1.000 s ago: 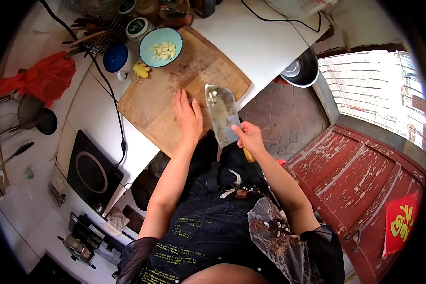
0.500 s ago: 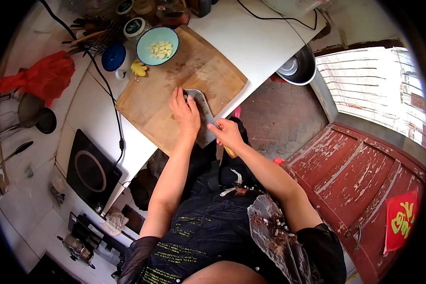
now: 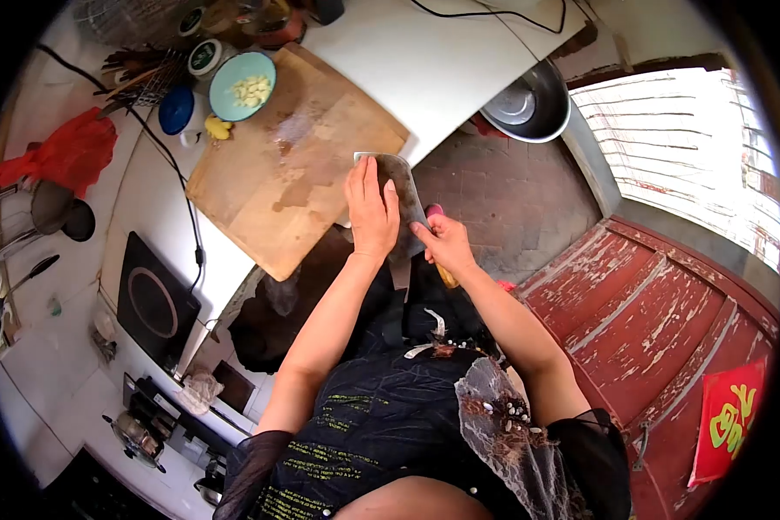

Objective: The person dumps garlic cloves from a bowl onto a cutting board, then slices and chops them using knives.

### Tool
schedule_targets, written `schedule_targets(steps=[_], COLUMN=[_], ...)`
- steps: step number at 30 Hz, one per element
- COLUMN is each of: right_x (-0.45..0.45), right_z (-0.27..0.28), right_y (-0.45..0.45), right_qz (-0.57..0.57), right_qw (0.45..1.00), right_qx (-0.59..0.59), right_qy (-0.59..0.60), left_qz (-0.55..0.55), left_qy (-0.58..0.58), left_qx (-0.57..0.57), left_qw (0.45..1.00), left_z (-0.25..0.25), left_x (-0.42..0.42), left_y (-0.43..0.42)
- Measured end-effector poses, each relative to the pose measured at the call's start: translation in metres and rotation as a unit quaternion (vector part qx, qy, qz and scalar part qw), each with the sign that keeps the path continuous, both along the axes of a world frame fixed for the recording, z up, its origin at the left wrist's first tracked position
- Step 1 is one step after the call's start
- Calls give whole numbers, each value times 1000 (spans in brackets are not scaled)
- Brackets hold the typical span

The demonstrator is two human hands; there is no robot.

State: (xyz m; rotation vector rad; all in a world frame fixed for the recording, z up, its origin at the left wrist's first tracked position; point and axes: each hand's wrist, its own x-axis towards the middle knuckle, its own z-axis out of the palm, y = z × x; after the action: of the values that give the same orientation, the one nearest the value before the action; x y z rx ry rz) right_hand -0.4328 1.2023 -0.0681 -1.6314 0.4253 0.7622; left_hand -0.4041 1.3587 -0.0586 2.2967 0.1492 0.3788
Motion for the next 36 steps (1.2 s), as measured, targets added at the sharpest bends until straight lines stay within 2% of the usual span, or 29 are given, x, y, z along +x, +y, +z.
schedule_targets(steps=[6,9,16,26,31,36], right_x=[16,20,18,2,5,5], right_z=[-5,-14,0,2,26,48], right_y=[-31,-35,-19,-2,-33,-106], right_qz=[25,57,113,53,-62,-200], right_qw=[1000,998,993,998,998,978], right_qx=[-19,-23,-13,22,23,25], right_qy=[-2,-14,-31,-13,-18,-58], left_qz=[41,172,157,78,-44,-192], left_qy=[24,35,43,42,-4,-27], left_qx=[-22,-19,24,25,23,42], left_qw=[999,984,986,996,999,980], left_z=[-12,-17,-20,-11,16,44], left_x=[-10,-14,-13,-6,25,61], left_y=[-25,-24,-29,-16,-54,-143])
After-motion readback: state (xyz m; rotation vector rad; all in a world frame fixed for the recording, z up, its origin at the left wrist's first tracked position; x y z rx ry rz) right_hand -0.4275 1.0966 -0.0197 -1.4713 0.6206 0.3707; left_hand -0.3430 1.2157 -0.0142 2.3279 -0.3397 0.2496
